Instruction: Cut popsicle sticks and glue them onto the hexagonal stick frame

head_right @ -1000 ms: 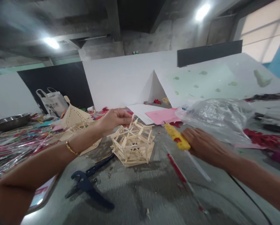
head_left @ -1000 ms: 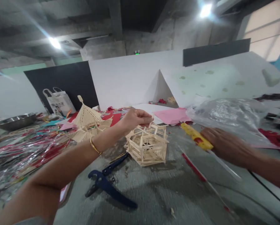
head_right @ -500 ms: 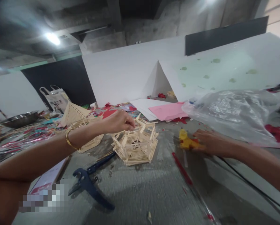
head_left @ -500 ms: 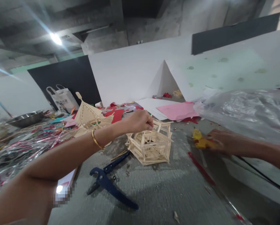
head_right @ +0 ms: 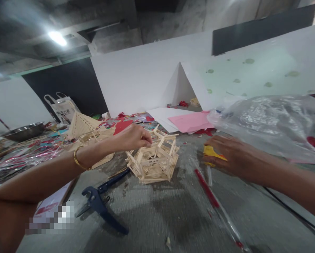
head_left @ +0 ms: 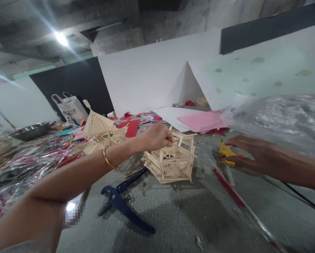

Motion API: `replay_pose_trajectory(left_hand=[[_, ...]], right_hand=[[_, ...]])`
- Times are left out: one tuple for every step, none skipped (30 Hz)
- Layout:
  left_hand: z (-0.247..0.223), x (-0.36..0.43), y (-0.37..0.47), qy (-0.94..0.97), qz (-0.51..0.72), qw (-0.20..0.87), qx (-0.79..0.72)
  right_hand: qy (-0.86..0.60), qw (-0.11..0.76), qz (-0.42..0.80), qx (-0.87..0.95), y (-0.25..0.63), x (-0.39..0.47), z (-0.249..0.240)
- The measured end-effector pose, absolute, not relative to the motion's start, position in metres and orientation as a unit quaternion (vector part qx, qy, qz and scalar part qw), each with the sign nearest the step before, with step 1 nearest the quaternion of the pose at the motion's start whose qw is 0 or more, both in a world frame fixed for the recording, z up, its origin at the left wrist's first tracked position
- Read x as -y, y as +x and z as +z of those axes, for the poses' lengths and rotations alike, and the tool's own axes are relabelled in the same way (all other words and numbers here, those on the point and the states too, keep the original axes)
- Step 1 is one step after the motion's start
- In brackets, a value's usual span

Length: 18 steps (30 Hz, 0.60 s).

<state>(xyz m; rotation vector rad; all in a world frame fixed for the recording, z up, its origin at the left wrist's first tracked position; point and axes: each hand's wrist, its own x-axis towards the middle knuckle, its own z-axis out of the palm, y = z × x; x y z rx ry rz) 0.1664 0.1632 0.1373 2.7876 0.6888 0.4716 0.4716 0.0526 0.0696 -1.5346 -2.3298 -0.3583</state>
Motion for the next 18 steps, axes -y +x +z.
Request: replay_pose_trajectory(left_hand=[[0.137, -0.163, 0.166, 0.953, 0.161, 0.113, -0.232], [0.137, -0.164, 0.166, 0.954, 0.161, 0.111, -0.227], [0.137, -0.164, 0.167, 0.955, 0.162, 0.109, -0.221], [0.137, -0.165, 0.167, 0.956, 0.165, 0.107, -0.216], [0.137, -0.165, 0.167, 0.957, 0.165, 0.104, -0.213], [0.137, -0.165, 0.168, 0.958, 0.163, 0.101, -0.213], [0.137, -0.165, 0.168, 0.958, 0.160, 0.097, -0.216], [0.136, -0.165, 0.168, 0.959, 0.156, 0.093, -0.220], [0.136, -0.165, 0.168, 0.959, 0.152, 0.090, -0.223], [0.136, -0.165, 0.168, 0.959, 0.151, 0.087, -0.224], [0.136, -0.165, 0.168, 0.959, 0.154, 0.086, -0.222], [0.135, -0.166, 0.169, 0.959, 0.160, 0.086, -0.217], [0.134, -0.166, 0.169, 0.960, 0.166, 0.086, -0.210], [0.134, -0.167, 0.169, 0.960, 0.172, 0.085, -0.204], [0.133, -0.167, 0.170, 0.961, 0.176, 0.085, -0.198], [0.132, -0.167, 0.170, 0.961, 0.178, 0.084, -0.194], [0.132, -0.168, 0.171, 0.962, 0.177, 0.083, -0.193], [0.132, -0.168, 0.172, 0.962, 0.175, 0.082, -0.193]], right_hand=[[-0.534, 0.163, -0.132, 0.819, 0.468, -0.052, 0.070], [-0.532, 0.162, -0.135, 0.820, 0.465, -0.051, 0.071], [-0.534, 0.160, -0.135, 0.819, 0.461, -0.051, 0.072], [-0.537, 0.159, -0.133, 0.818, 0.457, -0.050, 0.074], [-0.539, 0.156, -0.131, 0.817, 0.454, -0.049, 0.075], [-0.539, 0.154, -0.130, 0.818, 0.450, -0.048, 0.077], [-0.537, 0.152, -0.130, 0.820, 0.447, -0.047, 0.078], [-0.535, 0.151, -0.132, 0.821, 0.444, -0.046, 0.079], [-0.532, 0.150, -0.137, 0.822, 0.442, -0.046, 0.080], [-0.529, 0.149, -0.142, 0.823, 0.440, -0.045, 0.080], [-0.527, 0.148, -0.147, 0.824, 0.439, -0.045, 0.079], [-0.524, 0.147, -0.153, 0.825, 0.437, -0.045, 0.079], [-0.519, 0.146, -0.157, 0.828, 0.435, -0.045, 0.079], [-0.513, 0.146, -0.162, 0.831, 0.433, -0.044, 0.079], [-0.507, 0.148, -0.167, 0.833, 0.431, -0.044, 0.079], [-0.503, 0.149, -0.170, 0.834, 0.428, -0.043, 0.080], [-0.499, 0.151, -0.174, 0.835, 0.425, -0.042, 0.082], [-0.496, 0.151, -0.178, 0.836, 0.422, -0.041, 0.083]])
